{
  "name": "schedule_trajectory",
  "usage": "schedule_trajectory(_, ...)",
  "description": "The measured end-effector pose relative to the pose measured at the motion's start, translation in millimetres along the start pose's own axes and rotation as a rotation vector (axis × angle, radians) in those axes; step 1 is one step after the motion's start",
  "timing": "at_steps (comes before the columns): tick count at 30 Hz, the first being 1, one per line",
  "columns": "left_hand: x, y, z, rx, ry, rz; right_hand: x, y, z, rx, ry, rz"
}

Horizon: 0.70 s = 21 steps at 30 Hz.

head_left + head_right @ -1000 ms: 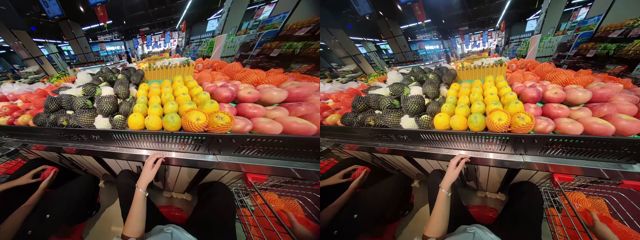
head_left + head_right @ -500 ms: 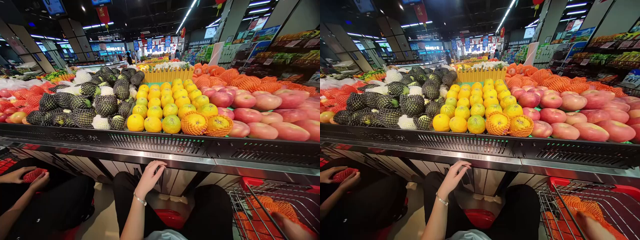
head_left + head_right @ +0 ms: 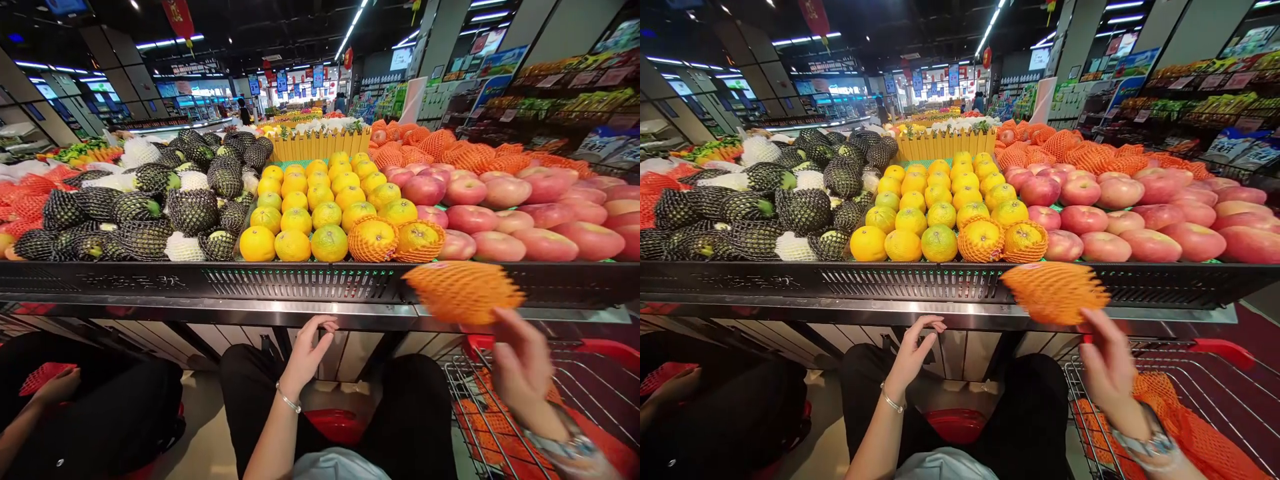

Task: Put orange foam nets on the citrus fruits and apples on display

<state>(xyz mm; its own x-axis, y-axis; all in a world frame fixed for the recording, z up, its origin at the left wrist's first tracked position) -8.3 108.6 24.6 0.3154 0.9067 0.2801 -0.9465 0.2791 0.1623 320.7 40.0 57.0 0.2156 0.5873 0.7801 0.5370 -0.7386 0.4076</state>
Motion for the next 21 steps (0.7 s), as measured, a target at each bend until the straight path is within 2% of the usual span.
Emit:
schedule_trajectory(2, -4.2, -5.7, 0.1, -0.201, -0.039, 0.005, -2.9, -30.3, -49.0, 0.127, 0.294, -0.13)
schedule_trajectory(4, -10.8, -5.4, -1.9, -0.367, -0.066, 0.043, -4.9, -55.9, -90.3, 0.222, 0.492, -0.233)
schedule_trajectory(7, -22.2, 9.7, -10.9, -0.445, -0.037, 0.236, -5.8, -85.4, -129.3, 0.351, 0.58, -0.357)
schedule_trajectory(10, -32.1, 32.5, -20.1, -0.412, 0.013, 0.484, -16.5, -101.8, -149.3, 0.459, 0.659, -0.442)
schedule_trajectory(12, -36.2, 44.4, -23.7, -0.41, 0.011, 0.6, -24.0, -106.7, -150.0, 0.475, 0.631, -0.444)
schedule_trajectory(15, -38.7, 50.5, -27.9, -0.398, 0.01, 0.64, -22.9, -104.0, -132.9, 0.492, 0.361, -0.278)
schedule_trajectory(17, -39.5, 47.5, -28.6, -0.367, 0.002, 0.588, -19.7, -101.9, -124.1, 0.54, 0.231, -0.206)
schedule_trajectory(18, -39.4, 44.3, -27.3, -0.342, -0.014, 0.535, -17.5, -103.5, -123.6, 0.568, 0.209, -0.223)
schedule_trajectory(21, -37.4, 31.0, -16.8, -0.242, -0.118, 0.303, -9.6, -116.3, -127.1, 0.66, 0.148, -0.394)
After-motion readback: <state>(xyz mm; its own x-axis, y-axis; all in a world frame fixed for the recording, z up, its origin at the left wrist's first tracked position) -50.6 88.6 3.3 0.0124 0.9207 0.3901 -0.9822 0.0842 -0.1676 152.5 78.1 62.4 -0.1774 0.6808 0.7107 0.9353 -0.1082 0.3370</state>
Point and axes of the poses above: each hand's wrist, its own x-axis towards the middle knuckle, its own y-axis out of the back of the hand, z = x × y, the point moved 6 cm from there along x, towards the middle knuckle
